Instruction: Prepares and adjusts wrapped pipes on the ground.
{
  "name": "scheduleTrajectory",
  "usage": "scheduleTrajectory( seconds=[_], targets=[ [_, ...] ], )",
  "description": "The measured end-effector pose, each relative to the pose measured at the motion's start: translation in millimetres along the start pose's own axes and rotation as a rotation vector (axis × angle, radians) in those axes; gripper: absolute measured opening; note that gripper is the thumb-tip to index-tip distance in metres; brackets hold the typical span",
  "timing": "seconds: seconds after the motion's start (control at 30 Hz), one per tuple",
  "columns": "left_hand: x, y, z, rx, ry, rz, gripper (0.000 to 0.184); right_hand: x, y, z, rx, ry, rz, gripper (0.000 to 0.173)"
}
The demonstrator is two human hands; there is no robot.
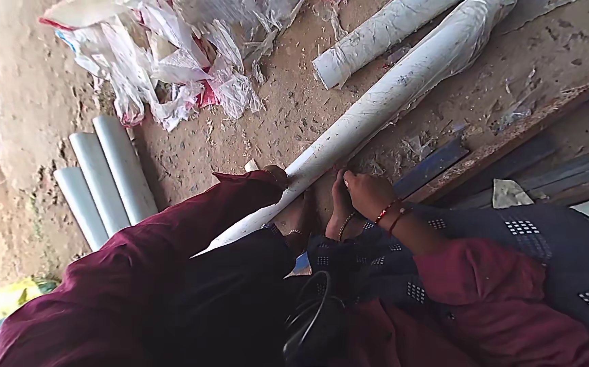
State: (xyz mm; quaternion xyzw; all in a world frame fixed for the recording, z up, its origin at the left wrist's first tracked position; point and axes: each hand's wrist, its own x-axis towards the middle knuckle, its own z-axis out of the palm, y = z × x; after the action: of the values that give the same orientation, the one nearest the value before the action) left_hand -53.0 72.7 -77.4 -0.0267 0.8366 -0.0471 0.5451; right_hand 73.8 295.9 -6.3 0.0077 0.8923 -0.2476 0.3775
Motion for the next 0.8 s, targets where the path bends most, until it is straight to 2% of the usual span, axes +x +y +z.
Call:
scheduleTrajectory(
  seconds=[0.13,0.27,0.33,0.4,0.47,0.63,0.73,0.8],
  targets=[
    [-14.4,4.0,-4.0,-0.211,-0.011,-0.022,0.03,-0.4,0.5,-1.5,0.006,-0.002,0.005,0.026],
    [-27.0,17.3,-20.9,-0.374,-0.046,-0.113,0.04,1.4,1.4,3.2,0.014,0.038,-0.002,0.026],
    [-22.7,12.2,-30.9,-0.322,0.021,-0.046,0.037,2.1,0.7,4.1,0.002,0.036,-0.004,0.026],
    [-9.0,-8.4,-36.8,-0.244,0.119,0.125,0.037,2.4,0.0,4.5,-0.002,0.024,0.001,0.026],
    [-1.5,-19.6,-41.8,-0.156,0.156,0.207,0.038,2.7,-0.6,4.5,-0.007,0.019,0.009,0.027],
    [6.0,-27.1,-39.4,0.106,0.263,0.307,0.045,3.1,0.4,8.5,-0.005,0.066,0.003,0.025],
    [3.6,-30.2,-36.3,0.009,0.384,0.327,0.048,3.0,-0.3,7.0,-0.001,0.041,0.006,0.026],
    [-20.9,-18.1,-45.4,-0.047,0.301,0.255,0.049,1.8,-1.9,5.7,0.002,0.038,-0.001,0.026]
  ],
)
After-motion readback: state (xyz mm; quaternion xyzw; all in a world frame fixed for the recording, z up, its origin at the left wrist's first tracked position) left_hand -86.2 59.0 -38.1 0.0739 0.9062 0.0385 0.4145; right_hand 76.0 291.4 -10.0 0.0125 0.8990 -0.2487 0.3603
